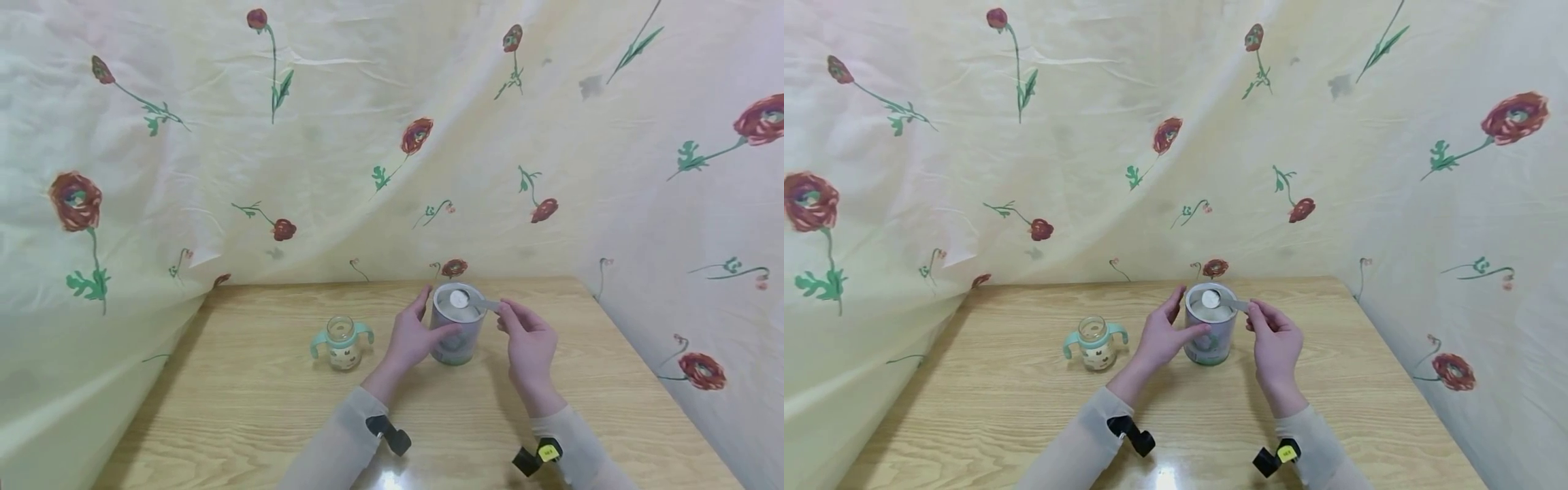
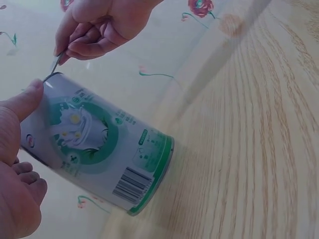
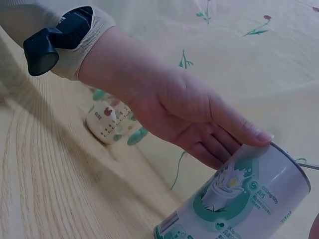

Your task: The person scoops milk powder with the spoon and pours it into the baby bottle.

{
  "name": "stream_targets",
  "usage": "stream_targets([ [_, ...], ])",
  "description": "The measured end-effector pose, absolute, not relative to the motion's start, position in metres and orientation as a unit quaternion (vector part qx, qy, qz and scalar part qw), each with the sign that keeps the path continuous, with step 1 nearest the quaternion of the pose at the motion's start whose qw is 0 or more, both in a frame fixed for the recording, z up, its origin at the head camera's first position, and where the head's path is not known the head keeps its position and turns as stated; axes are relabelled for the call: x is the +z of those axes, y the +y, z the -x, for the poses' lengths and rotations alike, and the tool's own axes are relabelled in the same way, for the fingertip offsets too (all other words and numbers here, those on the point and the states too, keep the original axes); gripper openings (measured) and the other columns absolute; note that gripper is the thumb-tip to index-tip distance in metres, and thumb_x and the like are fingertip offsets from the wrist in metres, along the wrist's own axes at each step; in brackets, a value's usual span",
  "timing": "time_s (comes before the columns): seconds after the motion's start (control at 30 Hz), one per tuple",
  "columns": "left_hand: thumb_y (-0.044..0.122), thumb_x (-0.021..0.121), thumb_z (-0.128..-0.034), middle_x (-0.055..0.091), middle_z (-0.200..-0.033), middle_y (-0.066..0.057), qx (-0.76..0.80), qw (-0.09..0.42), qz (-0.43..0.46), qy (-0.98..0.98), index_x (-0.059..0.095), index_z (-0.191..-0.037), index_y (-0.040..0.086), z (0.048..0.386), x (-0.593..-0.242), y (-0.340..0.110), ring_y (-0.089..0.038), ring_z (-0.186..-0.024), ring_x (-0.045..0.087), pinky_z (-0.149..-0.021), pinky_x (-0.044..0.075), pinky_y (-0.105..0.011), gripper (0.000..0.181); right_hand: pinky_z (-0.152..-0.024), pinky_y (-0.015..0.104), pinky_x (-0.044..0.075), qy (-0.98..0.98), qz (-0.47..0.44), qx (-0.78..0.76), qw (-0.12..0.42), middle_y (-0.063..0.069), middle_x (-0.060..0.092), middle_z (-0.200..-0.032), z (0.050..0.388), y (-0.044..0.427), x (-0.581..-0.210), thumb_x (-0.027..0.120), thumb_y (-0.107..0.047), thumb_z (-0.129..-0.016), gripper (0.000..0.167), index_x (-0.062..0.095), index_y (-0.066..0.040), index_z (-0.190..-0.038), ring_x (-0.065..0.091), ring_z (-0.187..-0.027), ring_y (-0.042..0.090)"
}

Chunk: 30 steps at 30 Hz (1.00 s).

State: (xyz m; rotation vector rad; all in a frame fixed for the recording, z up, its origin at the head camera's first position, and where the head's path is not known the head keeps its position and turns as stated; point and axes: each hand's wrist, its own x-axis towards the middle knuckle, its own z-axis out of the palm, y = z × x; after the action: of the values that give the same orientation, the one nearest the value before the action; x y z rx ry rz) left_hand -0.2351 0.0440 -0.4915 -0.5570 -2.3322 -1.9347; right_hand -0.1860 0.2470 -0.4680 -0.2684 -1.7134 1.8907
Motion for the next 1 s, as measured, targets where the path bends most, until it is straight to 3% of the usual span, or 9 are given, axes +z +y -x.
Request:
stream_targets([
  [0.27, 0.029, 0.094, -0.0841, 0.038, -0.17, -0.001, -0.626, 0.038, 0.175, -0.759, 0.039, -0.166, 0.015, 0.227, -0.485, 0.026, -0.037, -0.151, 0.043, -0.123, 0.038, -0.048, 0.1, -0.081, 0.02, 0.062, -0.601, 0.108, 0.749, 0.259, -0.003, 0.08, -0.094, 0.184, 0.24, -0.461, 0.077, -0.014, -0.101, 0.033, 0.072, 0.01, -0.124, 0.072, -0.081, 0.01],
  [0.47, 0.024, 0.092, -0.0867, 0.041, -0.169, -0.006, -0.643, 0.065, 0.201, -0.736, 0.043, -0.164, 0.01, 0.22, -0.479, 0.008, -0.036, -0.152, 0.042, -0.124, 0.037, -0.046, 0.093, -0.081, 0.019, 0.062, -0.569, 0.105, 0.779, 0.243, -0.001, 0.08, -0.094, 0.184, 0.235, -0.455, 0.078, -0.011, -0.1, 0.036, 0.071, 0.012, -0.126, 0.072, -0.081, 0.01],
  [0.8, 0.015, 0.088, -0.0904, 0.044, -0.166, 0.0, -0.64, 0.109, 0.222, -0.728, 0.047, -0.162, 0.012, 0.214, -0.472, -0.017, -0.031, -0.151, 0.044, -0.124, 0.036, -0.043, 0.082, -0.081, 0.02, 0.062, -0.551, 0.103, 0.793, 0.238, 0.002, 0.079, -0.095, 0.18, 0.221, -0.45, 0.079, -0.01, -0.099, 0.025, 0.076, 0.006, -0.119, 0.07, -0.079, 0.009],
  [1.0, 0.016, 0.089, -0.0902, 0.046, -0.165, 0.005, -0.628, 0.124, 0.215, -0.737, 0.049, -0.161, 0.017, 0.211, -0.471, -0.033, -0.025, -0.151, 0.044, -0.124, 0.036, -0.04, 0.081, -0.081, 0.021, 0.062, -0.541, 0.098, 0.802, 0.236, 0.004, 0.077, -0.094, 0.178, 0.211, -0.45, 0.081, -0.01, -0.097, 0.012, 0.08, -0.003, -0.107, 0.07, -0.077, 0.01],
])
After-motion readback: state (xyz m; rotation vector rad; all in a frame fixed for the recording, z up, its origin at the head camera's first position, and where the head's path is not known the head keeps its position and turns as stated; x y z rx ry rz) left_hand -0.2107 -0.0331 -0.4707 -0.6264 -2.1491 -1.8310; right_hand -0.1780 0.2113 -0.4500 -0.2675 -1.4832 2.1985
